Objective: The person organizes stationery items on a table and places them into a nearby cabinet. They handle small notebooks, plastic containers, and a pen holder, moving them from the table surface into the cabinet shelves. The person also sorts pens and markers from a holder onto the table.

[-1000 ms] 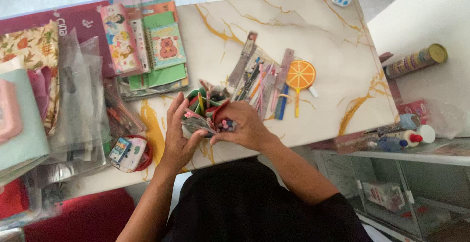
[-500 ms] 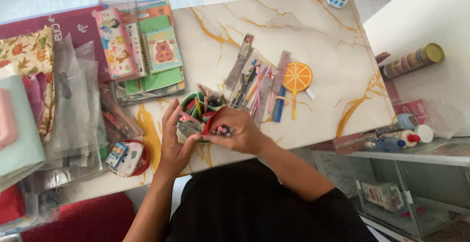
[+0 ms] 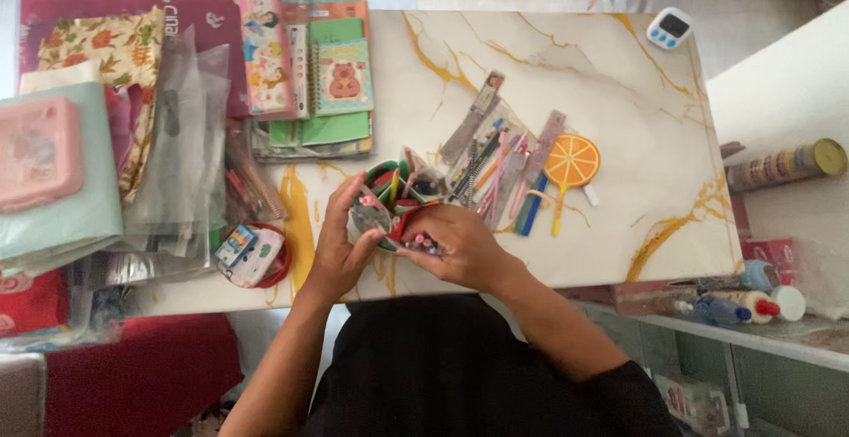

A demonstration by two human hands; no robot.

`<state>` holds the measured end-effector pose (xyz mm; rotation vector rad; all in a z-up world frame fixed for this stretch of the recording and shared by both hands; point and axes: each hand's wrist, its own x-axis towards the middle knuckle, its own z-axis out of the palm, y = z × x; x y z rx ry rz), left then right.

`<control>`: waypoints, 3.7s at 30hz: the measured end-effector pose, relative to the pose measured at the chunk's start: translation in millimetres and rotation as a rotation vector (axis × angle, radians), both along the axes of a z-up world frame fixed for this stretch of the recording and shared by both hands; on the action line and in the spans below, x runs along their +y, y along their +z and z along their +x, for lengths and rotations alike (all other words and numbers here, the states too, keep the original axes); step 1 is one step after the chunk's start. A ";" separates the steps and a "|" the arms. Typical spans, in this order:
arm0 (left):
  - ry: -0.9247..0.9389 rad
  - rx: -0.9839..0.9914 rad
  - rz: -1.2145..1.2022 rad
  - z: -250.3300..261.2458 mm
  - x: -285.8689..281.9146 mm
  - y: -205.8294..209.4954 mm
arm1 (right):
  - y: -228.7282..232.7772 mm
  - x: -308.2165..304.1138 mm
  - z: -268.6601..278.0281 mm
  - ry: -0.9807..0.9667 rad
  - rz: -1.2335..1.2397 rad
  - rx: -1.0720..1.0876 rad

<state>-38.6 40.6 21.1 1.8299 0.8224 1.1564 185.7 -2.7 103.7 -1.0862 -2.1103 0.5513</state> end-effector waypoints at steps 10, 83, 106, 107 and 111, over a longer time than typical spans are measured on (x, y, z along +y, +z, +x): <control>0.055 -0.049 0.002 6.0 -5.5 -0.8 | -50.0 5.7 -14.3 -0.177 0.391 0.398; 0.295 -0.024 0.038 10.9 -32.2 25.7 | -26.9 105.0 72.4 -0.644 0.080 0.027; 0.337 0.010 0.062 7.8 -27.8 26.2 | 28.1 29.4 123.7 -0.030 -0.226 0.870; 0.338 0.009 0.063 8.1 -28.1 26.2 | 22.9 43.0 132.8 -0.102 -0.252 0.999; 0.321 -0.024 0.035 7.5 -33.4 31.6 | 2.4 111.0 146.8 -0.317 -0.280 0.676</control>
